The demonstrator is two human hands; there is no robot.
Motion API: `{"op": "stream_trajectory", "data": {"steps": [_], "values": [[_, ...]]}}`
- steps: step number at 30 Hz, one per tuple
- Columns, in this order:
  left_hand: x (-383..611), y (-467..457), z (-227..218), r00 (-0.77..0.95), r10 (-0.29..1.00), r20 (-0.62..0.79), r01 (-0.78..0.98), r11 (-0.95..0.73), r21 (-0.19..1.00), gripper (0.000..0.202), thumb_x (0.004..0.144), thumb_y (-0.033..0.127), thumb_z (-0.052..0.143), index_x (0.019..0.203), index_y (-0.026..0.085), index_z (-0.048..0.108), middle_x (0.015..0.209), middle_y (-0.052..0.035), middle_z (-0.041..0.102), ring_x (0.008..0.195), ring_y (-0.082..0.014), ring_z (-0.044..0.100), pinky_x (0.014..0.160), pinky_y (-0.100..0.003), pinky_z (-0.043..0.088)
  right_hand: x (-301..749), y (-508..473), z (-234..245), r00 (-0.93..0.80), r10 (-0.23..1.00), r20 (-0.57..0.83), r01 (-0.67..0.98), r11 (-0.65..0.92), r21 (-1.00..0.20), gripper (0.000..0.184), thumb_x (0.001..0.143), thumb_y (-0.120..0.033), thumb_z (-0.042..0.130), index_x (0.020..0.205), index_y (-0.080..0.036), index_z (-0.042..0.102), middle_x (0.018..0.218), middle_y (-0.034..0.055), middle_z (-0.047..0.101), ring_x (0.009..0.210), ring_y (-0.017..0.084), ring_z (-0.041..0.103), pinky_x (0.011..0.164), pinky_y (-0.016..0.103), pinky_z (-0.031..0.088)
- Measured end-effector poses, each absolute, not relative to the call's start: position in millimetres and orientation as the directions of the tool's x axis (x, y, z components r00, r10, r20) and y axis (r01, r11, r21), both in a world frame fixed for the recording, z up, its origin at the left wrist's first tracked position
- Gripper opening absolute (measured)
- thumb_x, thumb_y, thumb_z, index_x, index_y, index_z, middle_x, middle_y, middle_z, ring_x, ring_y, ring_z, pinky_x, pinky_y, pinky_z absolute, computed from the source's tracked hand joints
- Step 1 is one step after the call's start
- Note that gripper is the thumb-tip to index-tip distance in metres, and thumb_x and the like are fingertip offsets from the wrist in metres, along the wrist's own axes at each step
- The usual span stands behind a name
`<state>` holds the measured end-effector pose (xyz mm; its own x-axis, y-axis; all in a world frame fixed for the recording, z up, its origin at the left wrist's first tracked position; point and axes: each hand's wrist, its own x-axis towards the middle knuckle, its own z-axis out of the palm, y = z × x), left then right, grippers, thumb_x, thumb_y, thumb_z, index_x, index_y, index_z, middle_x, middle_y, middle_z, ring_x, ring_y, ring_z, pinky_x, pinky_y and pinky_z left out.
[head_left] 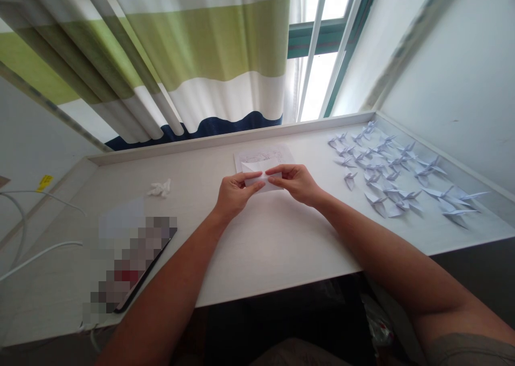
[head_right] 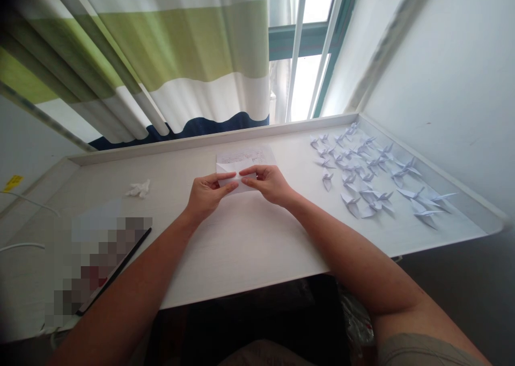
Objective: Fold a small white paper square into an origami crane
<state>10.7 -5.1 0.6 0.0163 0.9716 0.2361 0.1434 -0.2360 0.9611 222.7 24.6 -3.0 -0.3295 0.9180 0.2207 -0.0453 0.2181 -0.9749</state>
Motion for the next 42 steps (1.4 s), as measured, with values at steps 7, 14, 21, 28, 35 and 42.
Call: {"op": "stream_trajectory", "data": {"steps": [7,14,21,28,35,42], "values": [[14.7,-4.8,0.4,-0.013,0.97,0.244,0.086,-0.242,0.966,0.035,0.071,0.04,0.097,0.099,0.021,0.089,0.088,-0.0066,0.083,0.084,-0.0236,0.075,0.081,-0.037,0.061,220.9,23.5,-2.6,-0.305,0.916,0.261,-0.056,0.256,-0.965,0.042,0.071,-0.054,0.095,0.096,-0.022,0.086,0.088,0.0051,0.079,0.082,0.021,0.069,0.079,0.04,0.058],[16.7,-5.2,1.7,-0.039,0.97,0.241,0.005,-0.241,0.971,0.037,0.069,0.04,0.099,0.099,0.022,0.089,0.093,-0.0068,0.084,0.091,-0.0253,0.077,0.088,-0.04,0.063,218.5,22.5,-4.5,-0.289,0.921,0.262,-0.084,0.249,-0.965,0.04,0.072,-0.055,0.094,0.095,-0.024,0.086,0.085,0.0042,0.077,0.078,0.021,0.067,0.073,0.039,0.056],[17.2,-3.3,-2.6,-0.043,0.971,0.236,0.008,-0.236,0.972,0.032,0.071,0.04,0.098,0.095,0.022,0.089,0.091,-0.0063,0.085,0.091,-0.0255,0.078,0.092,-0.042,0.063,213.5,19.9,-3.1,-0.18,0.926,0.331,-0.051,0.327,-0.944,0.027,0.074,-0.049,0.092,0.085,-0.025,0.087,0.084,0.0044,0.081,0.081,0.022,0.07,0.077,0.039,0.055],[17.3,-0.1,-7.0,-0.066,0.965,0.253,0.039,-0.251,0.967,0.028,0.072,0.041,0.097,0.092,0.023,0.089,0.081,-0.0048,0.082,0.079,-0.0215,0.074,0.08,-0.037,0.062,212.6,21.6,-6.4,-0.177,0.93,0.323,-0.057,0.318,-0.946,0.027,0.074,-0.05,0.092,0.085,-0.026,0.087,0.086,0.0049,0.082,0.083,0.023,0.072,0.082,0.041,0.057],[16.9,-0.5,-6.6,-0.07,0.97,0.233,0.055,-0.23,0.972,0.029,0.07,0.042,0.097,0.089,0.021,0.089,0.078,-0.0048,0.08,0.073,-0.0196,0.071,0.074,-0.034,0.059,213.4,23.8,-10.2,-0.182,0.937,0.298,0.004,0.303,-0.953,0.036,0.074,-0.055,0.091,0.09,-0.023,0.087,0.074,0.0022,0.074,0.068,0.017,0.059,0.067,0.035,0.049],[17.0,2.2,-8.6,-0.073,0.975,0.21,0.099,-0.203,0.974,0.027,0.072,0.043,0.094,0.088,0.021,0.089,0.071,-0.0027,0.076,0.065,-0.0162,0.063,0.067,-0.031,0.052,212.5,22.9,-10.2,-0.18,0.941,0.287,0.017,0.295,-0.955,0.033,0.076,-0.052,0.089,0.085,-0.021,0.085,0.072,0.0017,0.072,0.067,0.016,0.056,0.065,0.033,0.045]]}}
